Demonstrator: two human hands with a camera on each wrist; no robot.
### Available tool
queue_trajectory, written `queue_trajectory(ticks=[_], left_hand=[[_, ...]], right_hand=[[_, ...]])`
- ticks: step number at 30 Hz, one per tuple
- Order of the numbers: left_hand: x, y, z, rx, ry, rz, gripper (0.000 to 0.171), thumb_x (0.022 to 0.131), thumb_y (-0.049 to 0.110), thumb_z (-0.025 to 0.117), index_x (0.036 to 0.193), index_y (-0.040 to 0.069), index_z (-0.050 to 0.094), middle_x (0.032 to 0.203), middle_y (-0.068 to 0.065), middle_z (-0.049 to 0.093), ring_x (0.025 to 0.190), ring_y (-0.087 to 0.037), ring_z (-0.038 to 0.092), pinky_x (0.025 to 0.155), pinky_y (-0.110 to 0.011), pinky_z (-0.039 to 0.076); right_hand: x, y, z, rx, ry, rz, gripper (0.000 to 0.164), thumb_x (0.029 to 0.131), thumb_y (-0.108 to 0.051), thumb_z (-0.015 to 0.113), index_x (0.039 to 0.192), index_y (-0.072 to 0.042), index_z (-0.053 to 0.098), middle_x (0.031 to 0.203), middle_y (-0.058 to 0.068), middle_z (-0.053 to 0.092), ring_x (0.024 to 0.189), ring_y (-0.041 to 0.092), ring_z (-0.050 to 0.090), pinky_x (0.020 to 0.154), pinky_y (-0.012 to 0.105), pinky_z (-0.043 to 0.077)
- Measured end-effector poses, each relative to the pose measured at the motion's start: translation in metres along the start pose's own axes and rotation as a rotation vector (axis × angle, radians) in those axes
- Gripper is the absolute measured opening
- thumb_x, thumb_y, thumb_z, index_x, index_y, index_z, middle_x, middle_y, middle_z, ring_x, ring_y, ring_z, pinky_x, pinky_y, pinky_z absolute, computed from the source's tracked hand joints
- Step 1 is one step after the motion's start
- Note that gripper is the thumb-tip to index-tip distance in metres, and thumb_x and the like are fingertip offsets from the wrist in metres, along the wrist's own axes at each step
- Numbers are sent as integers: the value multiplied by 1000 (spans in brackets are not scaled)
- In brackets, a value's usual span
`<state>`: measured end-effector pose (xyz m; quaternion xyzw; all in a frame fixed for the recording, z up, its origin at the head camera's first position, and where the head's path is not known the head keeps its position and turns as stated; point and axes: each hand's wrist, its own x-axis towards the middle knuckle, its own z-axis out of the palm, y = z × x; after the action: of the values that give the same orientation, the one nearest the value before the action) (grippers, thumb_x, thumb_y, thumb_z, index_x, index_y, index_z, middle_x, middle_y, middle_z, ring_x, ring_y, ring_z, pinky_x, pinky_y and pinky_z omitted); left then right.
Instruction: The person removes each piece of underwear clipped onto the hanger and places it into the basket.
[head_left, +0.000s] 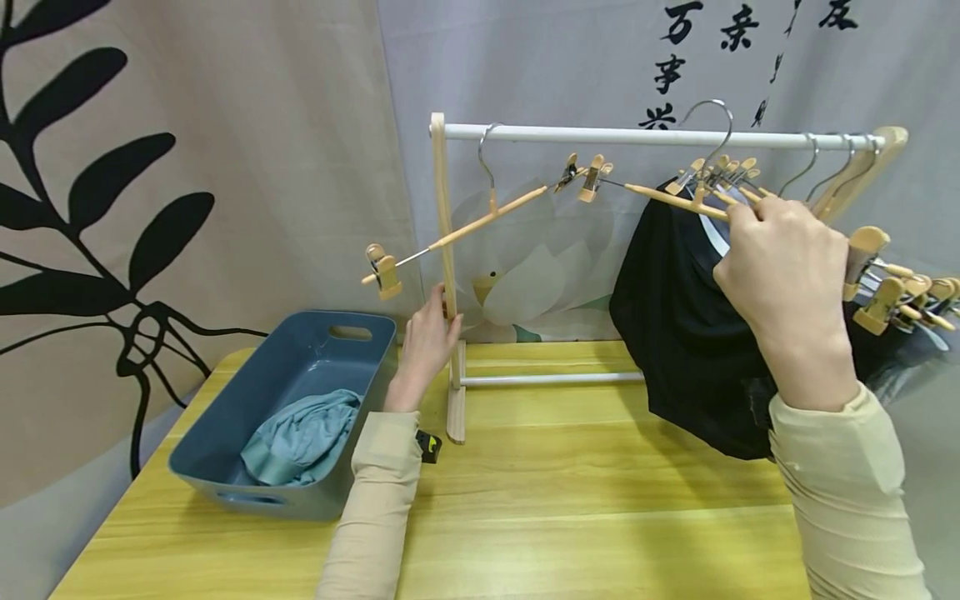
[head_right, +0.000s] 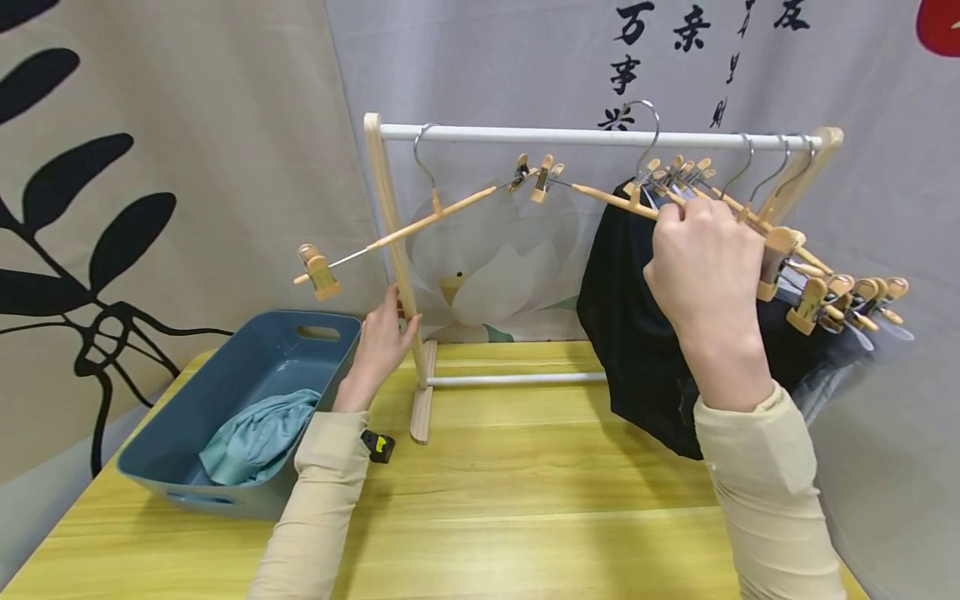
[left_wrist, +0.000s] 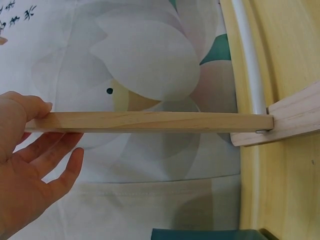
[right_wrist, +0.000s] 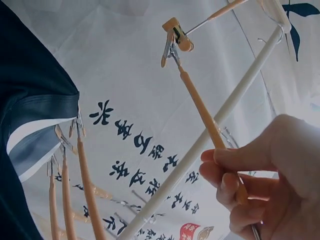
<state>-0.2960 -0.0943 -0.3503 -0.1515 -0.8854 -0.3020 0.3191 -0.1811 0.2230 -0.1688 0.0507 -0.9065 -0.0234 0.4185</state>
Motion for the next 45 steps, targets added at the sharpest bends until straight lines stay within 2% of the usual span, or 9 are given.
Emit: queue_trajectory(ticks=[8,14,24,32,40,43,45], left_hand=[[1,1,0,-9,-14,-32,44,86,12,60,125,2,42,89,-16,64,72,-31,64,60,-40,51],[1,2,-1,-10,-34,-49,44,88,14,58,126,2,40,91,-16,64,73,-31,64,60,-39,52],[1,2,-3,-8,-48,-63,45,88,15,58,127,3,40,93,-16,64,74,-31,64,61,-39,52],[0,2,-1,11,-51,-65,47,88,14,58,129,4,37,92,-16,64,72,-31,63,59,-41,50],[-2,2,-2,79,-44,-60,50,91,21,55,134,3,35,85,-14,64,63,-32,61,54,-40,48],[-3,2,-2,113,-31,-33,43,91,22,55,127,1,43,78,-16,62,55,-30,57,47,-36,44],[-4,1,-2,132,-19,-3,32,90,20,56,115,0,50,72,-17,60,52,-28,54,43,-33,42]], right_hand=[[5,-11,5,-29,-3,-30,20,76,3,39,83,12,56,79,30,54,69,48,50,45,58,37],[5,-21,9,-63,-37,-43,22,78,3,43,90,13,58,85,32,56,73,47,53,47,56,40],[1,-41,18,-120,17,-119,19,76,4,47,86,14,59,73,27,55,61,40,52,40,47,39],[0,-56,23,-105,71,-143,24,75,3,52,97,11,60,79,25,55,63,39,54,42,46,41],[2,-70,29,-80,161,-190,17,77,6,49,90,10,60,81,23,52,63,36,52,42,43,41],[3,-76,31,-74,175,-205,16,77,6,50,89,10,59,83,23,52,65,36,52,42,42,41],[3,-80,32,-76,186,-216,14,78,5,50,88,9,60,83,22,52,66,35,52,42,41,41]])
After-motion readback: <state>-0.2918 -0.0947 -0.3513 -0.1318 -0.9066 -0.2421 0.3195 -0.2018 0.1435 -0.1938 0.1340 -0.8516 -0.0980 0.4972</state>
